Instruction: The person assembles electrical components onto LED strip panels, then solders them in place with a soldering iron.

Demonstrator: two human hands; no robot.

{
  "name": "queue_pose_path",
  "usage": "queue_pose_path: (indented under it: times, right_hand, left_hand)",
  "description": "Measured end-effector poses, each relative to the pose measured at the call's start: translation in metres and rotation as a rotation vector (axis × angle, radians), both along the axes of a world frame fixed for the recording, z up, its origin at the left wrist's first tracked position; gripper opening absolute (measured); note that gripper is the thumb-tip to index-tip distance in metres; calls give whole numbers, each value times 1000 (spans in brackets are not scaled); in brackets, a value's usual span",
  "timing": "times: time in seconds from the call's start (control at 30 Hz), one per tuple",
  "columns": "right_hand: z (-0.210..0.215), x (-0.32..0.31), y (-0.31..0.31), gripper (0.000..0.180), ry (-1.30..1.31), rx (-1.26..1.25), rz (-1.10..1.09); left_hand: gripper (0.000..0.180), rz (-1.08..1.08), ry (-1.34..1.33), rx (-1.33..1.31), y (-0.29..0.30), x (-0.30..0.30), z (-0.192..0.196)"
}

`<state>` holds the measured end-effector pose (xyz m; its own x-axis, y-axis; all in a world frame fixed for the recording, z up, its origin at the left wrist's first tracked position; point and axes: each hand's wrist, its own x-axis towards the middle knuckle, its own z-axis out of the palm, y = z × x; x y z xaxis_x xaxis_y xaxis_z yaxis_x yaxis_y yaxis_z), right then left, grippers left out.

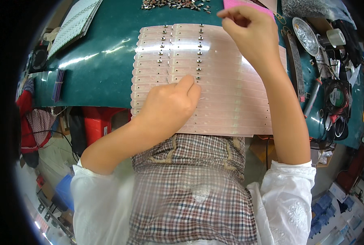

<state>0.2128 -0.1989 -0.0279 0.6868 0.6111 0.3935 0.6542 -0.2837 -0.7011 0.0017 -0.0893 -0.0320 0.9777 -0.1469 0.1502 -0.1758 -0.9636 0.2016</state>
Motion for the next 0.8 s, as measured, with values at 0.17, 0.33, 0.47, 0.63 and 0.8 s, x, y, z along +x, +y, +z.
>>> queue_pose_path:
  times: [0.17,0.33,0.47,0.63,0.8]
  right_hand:
    - [2,-29,-34,22,585,-9,41]
    - [11,-65,-53,15,848,-26,65]
    - [16,-90,-56,10,677,-178,148]
    - [12,-108,-56,15,467,-252,216]
    - [10,-112,-53,9,426,-332,212]
  left_hand:
    - [10,58,-46,-231,13,1,-2]
    - [14,170,-213,-370,62,59,12]
    - [15,164,-236,-277,86,128,-2]
    - [11,113,-283,-121,89,178,-25]
    - [11,108,-268,-14,90,186,-36]
